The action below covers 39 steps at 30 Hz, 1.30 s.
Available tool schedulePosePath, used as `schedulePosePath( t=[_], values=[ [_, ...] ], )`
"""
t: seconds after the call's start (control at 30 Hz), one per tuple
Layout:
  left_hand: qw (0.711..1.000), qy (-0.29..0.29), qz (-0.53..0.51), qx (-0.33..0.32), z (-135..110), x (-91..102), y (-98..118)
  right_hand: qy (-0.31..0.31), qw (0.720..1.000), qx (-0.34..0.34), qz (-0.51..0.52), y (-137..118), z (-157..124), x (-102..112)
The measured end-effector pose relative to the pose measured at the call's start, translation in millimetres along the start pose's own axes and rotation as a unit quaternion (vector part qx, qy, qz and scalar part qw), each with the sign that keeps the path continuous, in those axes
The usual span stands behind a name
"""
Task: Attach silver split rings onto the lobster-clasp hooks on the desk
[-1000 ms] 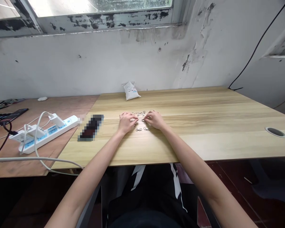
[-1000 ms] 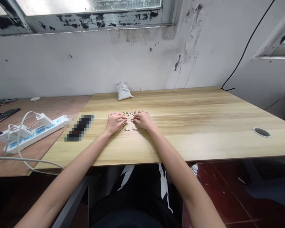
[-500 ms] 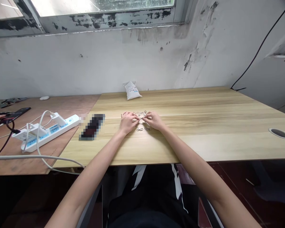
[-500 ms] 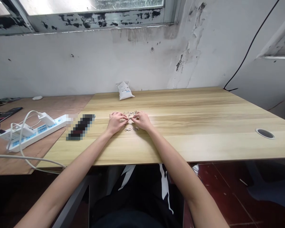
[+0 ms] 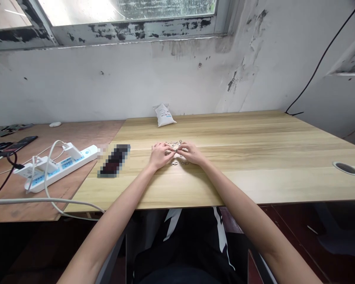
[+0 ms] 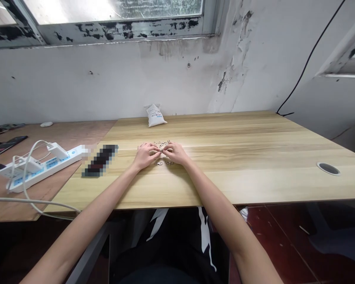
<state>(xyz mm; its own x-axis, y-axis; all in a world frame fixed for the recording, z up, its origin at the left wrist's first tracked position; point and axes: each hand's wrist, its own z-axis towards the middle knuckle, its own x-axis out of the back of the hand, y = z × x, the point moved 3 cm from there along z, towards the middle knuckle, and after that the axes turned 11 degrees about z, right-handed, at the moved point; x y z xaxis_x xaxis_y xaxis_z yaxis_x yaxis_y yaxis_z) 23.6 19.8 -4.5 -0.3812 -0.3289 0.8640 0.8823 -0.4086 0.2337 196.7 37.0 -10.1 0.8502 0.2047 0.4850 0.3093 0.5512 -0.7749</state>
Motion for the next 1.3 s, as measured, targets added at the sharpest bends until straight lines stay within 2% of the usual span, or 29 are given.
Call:
schedulePosePath(
  t=[0.33, 0.77, 0.9, 1.0, 1.17, 1.3],
  values=[
    [0.999, -0.018, -0.047, 0.019, 3, -1.1, 1, 0.0, 0.998, -0.019, 0.065, 3, 1, 1],
    [0.998, 0.029, -0.04, 0.031, 4, 10.6, -4, 0.014, 0.995, -0.06, 0.082, 4, 2, 5],
    [0.999, 0.034, -0.011, 0.01, 3, 12.9, -2, 0.012, 0.996, -0.061, 0.065, 6, 2, 4],
    [0.999, 0.021, 0.02, -0.029, 3, 12.7, 2, 0.012, 0.997, -0.063, 0.04, 8, 3, 2],
    [0.993, -0.001, 0.067, -0.101, 1, 10.6, 17, 0.011, 0.998, -0.057, -0.011, 8, 3, -2],
    [0.982, 0.007, 0.14, -0.128, -2, 10.1, 26, 0.011, 0.998, -0.049, -0.027, 6, 2, -2]
  ],
)
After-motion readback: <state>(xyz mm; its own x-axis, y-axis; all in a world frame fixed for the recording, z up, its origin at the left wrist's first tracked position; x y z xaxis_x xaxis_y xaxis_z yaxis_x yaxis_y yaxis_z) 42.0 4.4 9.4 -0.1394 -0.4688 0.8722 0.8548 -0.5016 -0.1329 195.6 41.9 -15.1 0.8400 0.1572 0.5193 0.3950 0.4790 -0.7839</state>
